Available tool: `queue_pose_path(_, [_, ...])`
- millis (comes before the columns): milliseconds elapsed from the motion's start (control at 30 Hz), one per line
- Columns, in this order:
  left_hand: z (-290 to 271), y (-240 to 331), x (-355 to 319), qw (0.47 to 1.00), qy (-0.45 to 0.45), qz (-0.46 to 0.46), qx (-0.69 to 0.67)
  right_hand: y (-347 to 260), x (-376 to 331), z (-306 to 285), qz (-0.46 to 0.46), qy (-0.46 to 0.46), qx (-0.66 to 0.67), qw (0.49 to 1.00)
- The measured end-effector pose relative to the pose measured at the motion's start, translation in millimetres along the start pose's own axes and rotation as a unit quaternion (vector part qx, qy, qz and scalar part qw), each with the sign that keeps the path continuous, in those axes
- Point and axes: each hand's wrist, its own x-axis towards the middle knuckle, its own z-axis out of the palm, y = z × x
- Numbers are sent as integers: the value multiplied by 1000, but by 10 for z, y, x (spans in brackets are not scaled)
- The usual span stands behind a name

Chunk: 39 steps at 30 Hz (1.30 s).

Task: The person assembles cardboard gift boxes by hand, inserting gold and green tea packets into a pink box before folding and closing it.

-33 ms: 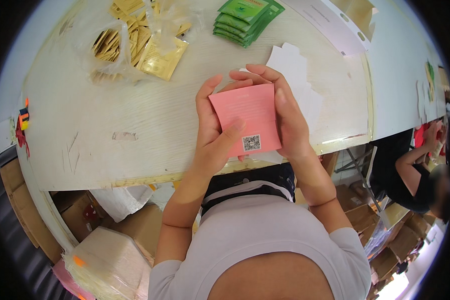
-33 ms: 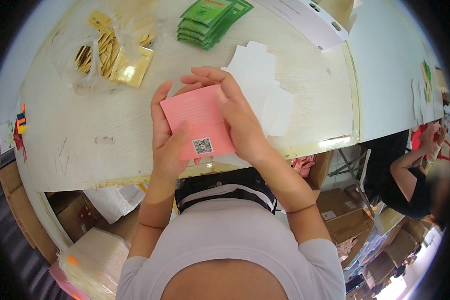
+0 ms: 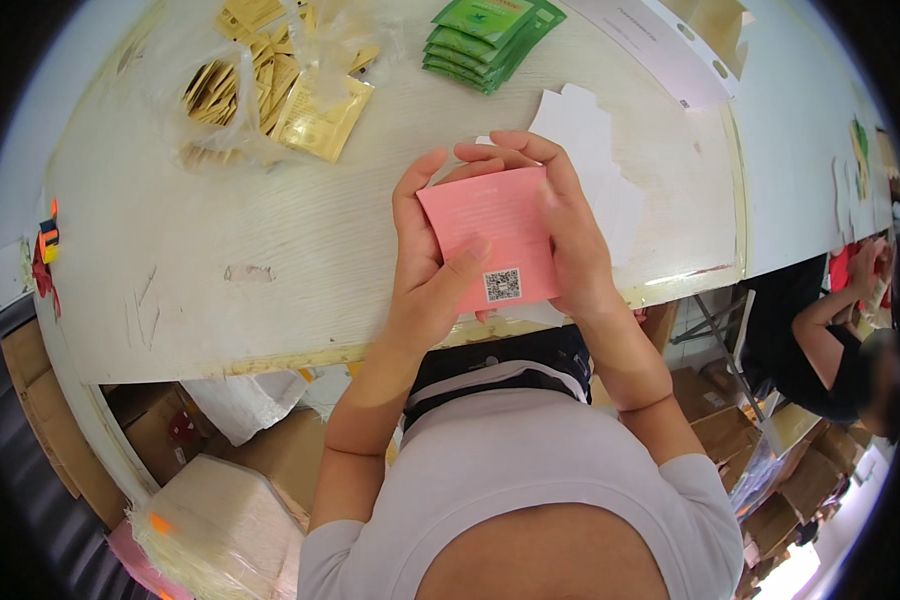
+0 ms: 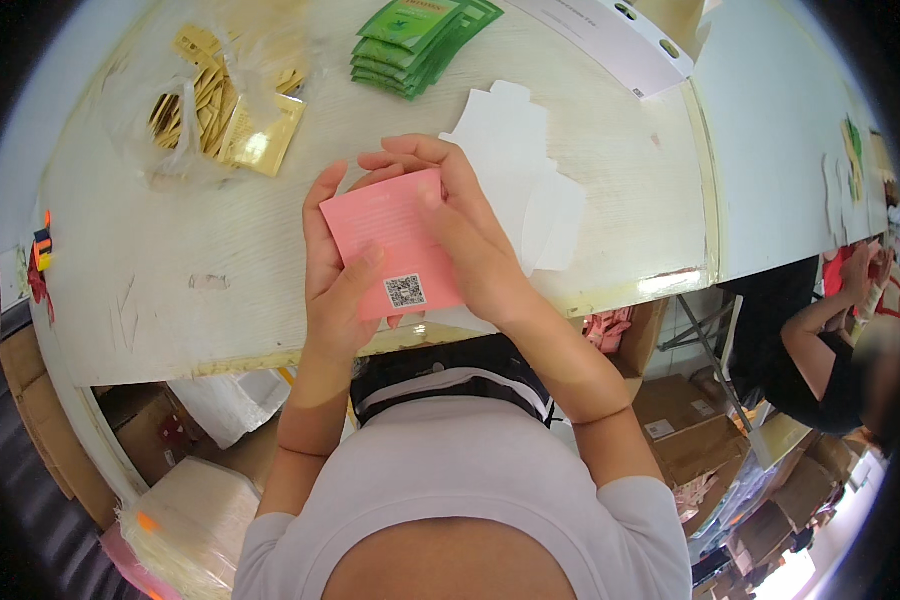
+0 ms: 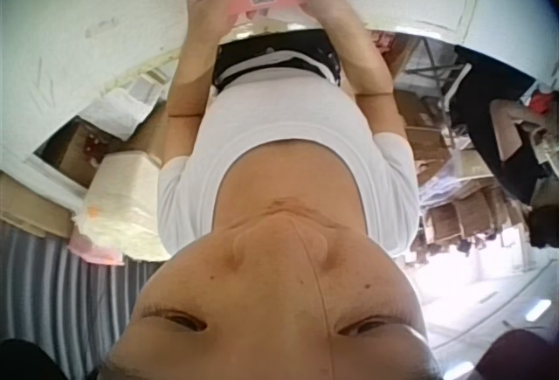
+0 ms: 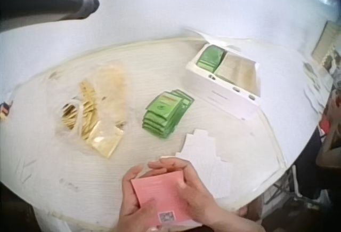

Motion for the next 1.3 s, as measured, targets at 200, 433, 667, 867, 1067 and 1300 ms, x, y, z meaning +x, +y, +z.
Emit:
queue_pose_path(200, [50,-158,-16,999,41,18,30,111,-104,-65,-22,20,33,999])
queue_pose_path(433, [68,-184,-62,980,-36,52,191,48,-299,-83,-86,19,-43,995])
queue_pose_path(667, [97,-196,-2,991,-73,-6,-116,-114,-320,53,-156,-76,-23,985])
queue_pose_path(867, [36,-161,11,968,-111,-53,-218,-103,-244,8,-197,-106,-115,968])
queue_pose_path(1067, [-53,-195,17,952,-147,-74,-258,-104,-231,12,-153,-95,-162,970])
queue_pose_path(1300, [-94,-223,42,957,-147,-86,-234,-162,-237,28,-96,-99,-233,963])
